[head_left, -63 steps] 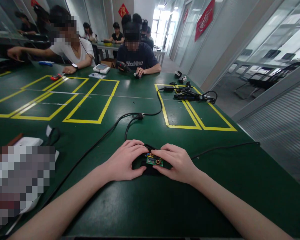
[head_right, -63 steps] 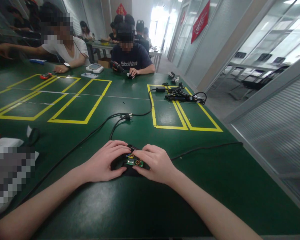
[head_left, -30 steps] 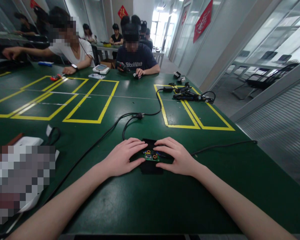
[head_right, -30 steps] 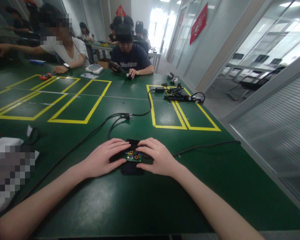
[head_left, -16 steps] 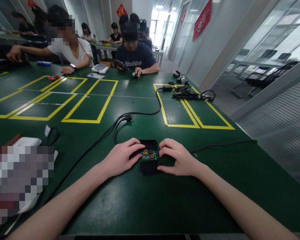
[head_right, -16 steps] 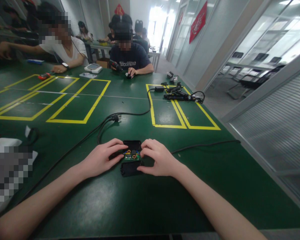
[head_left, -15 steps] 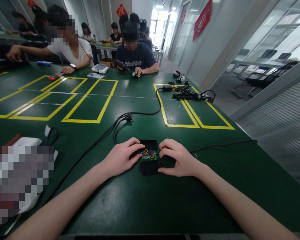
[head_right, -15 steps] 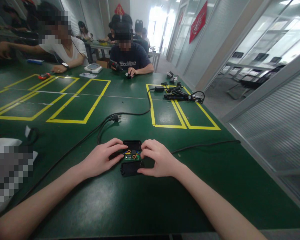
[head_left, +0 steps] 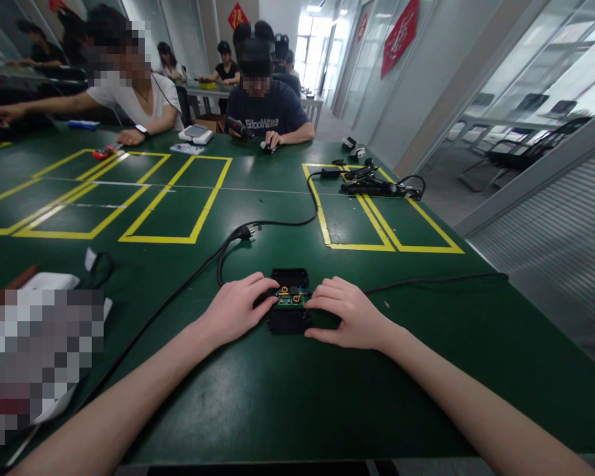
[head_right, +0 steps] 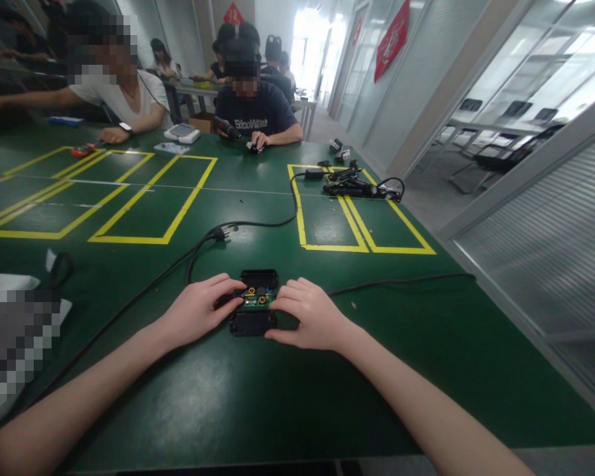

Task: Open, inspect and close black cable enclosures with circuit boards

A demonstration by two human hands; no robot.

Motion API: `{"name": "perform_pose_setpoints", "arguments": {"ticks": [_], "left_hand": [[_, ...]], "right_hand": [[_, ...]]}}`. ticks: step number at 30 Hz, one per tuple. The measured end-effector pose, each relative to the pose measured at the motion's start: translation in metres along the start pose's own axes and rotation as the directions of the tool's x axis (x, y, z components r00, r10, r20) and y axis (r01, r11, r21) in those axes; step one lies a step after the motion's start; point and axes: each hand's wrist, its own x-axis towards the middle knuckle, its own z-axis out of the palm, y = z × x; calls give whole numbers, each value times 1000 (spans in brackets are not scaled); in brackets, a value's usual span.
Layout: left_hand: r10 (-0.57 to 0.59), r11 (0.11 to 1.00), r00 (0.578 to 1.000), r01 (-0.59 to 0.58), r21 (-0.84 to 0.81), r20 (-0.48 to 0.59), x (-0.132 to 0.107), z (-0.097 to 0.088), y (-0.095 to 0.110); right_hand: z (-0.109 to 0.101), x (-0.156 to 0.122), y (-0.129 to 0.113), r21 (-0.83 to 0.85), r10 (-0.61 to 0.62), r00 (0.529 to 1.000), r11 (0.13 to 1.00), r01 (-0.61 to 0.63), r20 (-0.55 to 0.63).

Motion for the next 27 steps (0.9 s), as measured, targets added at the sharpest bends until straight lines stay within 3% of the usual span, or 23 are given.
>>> {"name": "perform_pose_setpoints", "arguments": {"ticks": [4, 8, 21, 27], "left_hand": [[2, 1000, 1000, -2, -5, -12, 0, 1, -2], [19, 999, 999, -21, -35, -32, -1, -1, -2], [12, 990, 997, -22, -138, -75, -2, -10, 1], [64, 984, 997, -71, -161, -50, -3, -14, 1]], "right_hand": [[-2, -1, 4, -18, 18, 999, 1000, -19, -38], [-1, -2, 13, -70, 132, 987, 988, -139, -95], [0, -5, 12, 84, 208, 978, 974, -208, 7], [2, -3, 11, 30, 162, 983, 986, -165, 86]]}}
